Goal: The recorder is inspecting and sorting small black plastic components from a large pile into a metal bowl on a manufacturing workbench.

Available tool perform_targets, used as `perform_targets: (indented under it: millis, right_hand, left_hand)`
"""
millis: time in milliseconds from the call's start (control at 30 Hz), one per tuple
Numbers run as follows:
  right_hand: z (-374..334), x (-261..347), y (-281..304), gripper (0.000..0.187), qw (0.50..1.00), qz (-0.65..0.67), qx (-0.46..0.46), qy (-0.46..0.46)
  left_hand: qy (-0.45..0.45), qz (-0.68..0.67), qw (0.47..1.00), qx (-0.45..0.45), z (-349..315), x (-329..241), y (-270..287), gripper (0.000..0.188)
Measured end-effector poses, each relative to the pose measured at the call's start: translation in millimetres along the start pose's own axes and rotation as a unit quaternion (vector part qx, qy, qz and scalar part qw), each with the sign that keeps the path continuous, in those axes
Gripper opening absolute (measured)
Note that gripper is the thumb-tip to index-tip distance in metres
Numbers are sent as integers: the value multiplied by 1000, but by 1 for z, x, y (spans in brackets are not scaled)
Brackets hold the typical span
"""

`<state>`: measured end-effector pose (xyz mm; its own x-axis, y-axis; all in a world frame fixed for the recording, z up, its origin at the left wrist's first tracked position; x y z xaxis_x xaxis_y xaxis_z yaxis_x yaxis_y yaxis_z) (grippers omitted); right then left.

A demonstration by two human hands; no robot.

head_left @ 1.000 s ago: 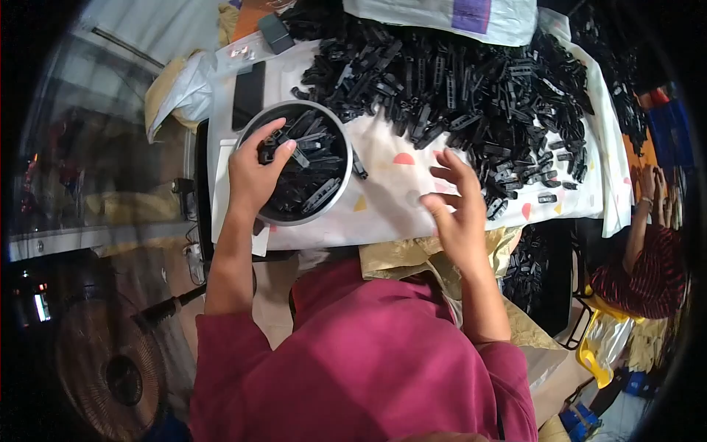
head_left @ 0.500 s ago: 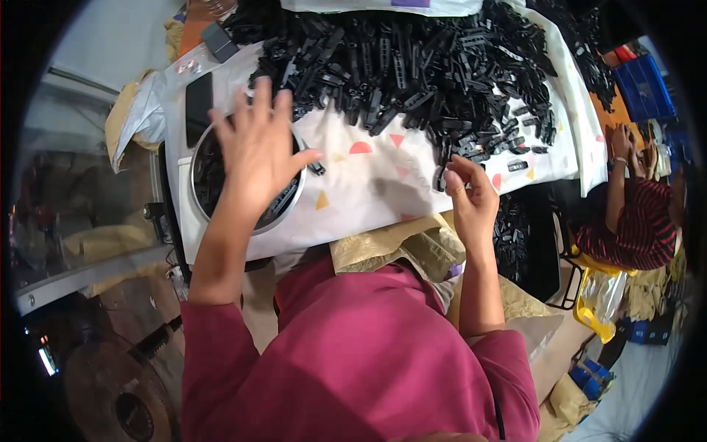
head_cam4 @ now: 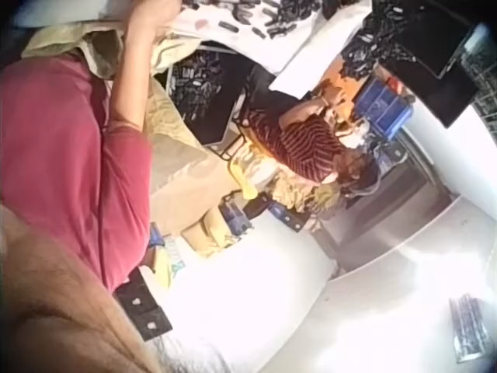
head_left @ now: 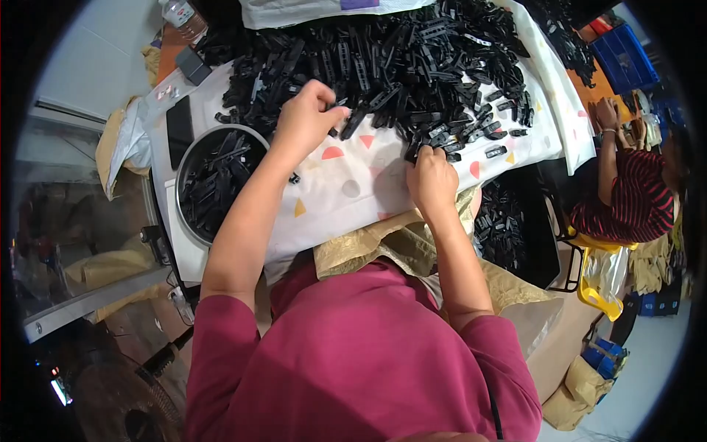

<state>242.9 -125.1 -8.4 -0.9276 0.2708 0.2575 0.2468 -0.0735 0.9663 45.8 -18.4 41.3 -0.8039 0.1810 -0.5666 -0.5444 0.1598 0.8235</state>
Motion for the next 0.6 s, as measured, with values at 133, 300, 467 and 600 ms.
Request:
perform_targets:
  millis: [133, 300, 467, 600]
  right_hand:
    - [-3, 21, 7, 18, 991, 68, -39, 104]
    - [-12, 39, 14, 15, 968, 168, -73, 172]
    - [-22, 51, -1, 39, 965, 45, -49, 254]
    - [-17, 62, 15, 40, 955, 90, -10, 284]
  left_hand:
    - [88, -485, 866, 79, -26, 15, -12, 27]
    - [144, -554, 806, 152, -53, 23, -22, 32]
    - [149, -552, 807, 149, -57, 28, -21, 30]
    - [142, -543, 813, 154, -54, 28, -26, 33]
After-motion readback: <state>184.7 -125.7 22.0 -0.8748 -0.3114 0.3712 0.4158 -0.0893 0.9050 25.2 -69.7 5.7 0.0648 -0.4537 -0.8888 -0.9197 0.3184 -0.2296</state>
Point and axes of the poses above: each hand's wrist, its own z-axis towards the middle knuckle, its own y-axis out of the back of the hand, x = y × z, the point moved 9 cm from there along z, towards the middle knuckle, and after that the axes turned 2 degrees about x, right-handed, at the moved point
